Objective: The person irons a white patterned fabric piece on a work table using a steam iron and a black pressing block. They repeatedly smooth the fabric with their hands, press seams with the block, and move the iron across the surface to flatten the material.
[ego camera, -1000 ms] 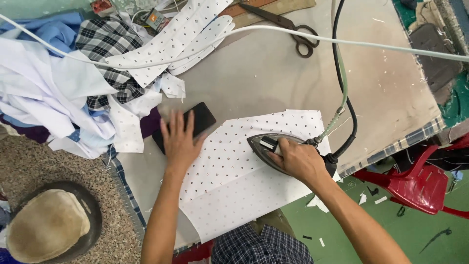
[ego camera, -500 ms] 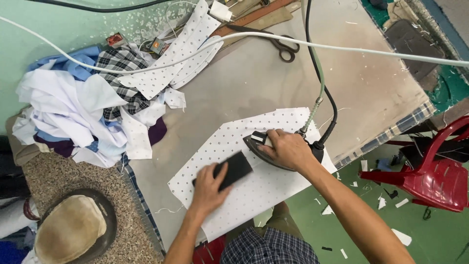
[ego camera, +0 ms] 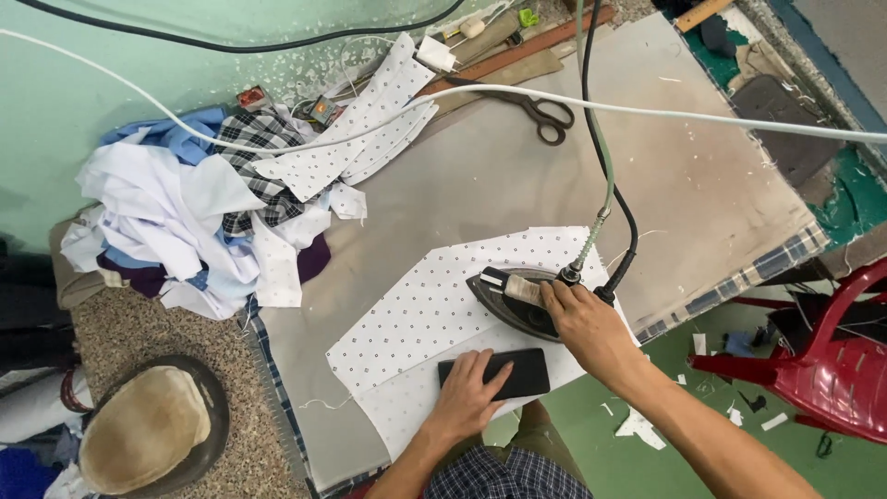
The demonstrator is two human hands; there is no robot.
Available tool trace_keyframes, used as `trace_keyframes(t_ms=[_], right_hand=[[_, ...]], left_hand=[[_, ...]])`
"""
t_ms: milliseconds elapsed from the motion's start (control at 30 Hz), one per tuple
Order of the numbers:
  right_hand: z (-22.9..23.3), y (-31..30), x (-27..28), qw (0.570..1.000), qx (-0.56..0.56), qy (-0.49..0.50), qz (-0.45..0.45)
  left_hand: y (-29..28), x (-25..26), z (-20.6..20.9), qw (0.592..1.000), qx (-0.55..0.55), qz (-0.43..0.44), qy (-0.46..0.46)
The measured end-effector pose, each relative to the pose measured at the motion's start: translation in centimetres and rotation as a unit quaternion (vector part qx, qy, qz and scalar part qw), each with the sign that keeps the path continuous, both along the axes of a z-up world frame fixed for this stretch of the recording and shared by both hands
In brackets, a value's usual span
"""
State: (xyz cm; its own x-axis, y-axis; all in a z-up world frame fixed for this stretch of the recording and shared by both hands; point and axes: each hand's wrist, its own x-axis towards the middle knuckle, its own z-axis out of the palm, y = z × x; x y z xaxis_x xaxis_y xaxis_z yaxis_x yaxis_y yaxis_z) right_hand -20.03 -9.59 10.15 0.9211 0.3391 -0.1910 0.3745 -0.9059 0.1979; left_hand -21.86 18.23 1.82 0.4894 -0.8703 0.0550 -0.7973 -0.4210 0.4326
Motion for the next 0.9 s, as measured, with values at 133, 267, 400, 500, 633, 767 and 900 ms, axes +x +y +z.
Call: trace_keyframes(t_ms=[133, 267, 400, 500, 633, 767, 900], right_hand=[[-1.0, 1.8, 6.0, 0.953, 0.236, 0.143, -0.124], [-0.4, 3.6, 8.5, 0.936, 0.236, 0.185, -0.183], [0.8, 4.1, 10.7, 0.94, 0.203, 0.191, -0.195], [0.2, 4.0, 12.5, 0.952, 0.208, 0.162, -0.156], [-0.7, 3.7, 14.7, 0.966, 0.203, 0.114, -0.11], [1.3, 3.9, 16.9, 0.974, 0.177, 0.128, -0.067], [-0.3, 3.6, 18.6, 0.974, 0.194, 0.102, -0.049]], left_hand=[[-2.3, 0.3, 1.3, 1.0, 0.005, -0.003, -0.015], [-4.2, 1.2, 1.8, 1.0, -0.016, 0.0, -0.013], [-6.2, 2.0, 0.9, 1.0, -0.013, 0.009, -0.015], [-7.5, 3.0, 1.0, 0.999, -0.028, 0.038, -0.024], [-9.1, 4.4, 1.4, 0.996, -0.047, 0.069, -0.033], [-10.1, 5.4, 1.3, 0.986, -0.099, 0.12, -0.058], [-10.8, 5.8, 2.2, 0.981, -0.099, 0.16, -0.056]])
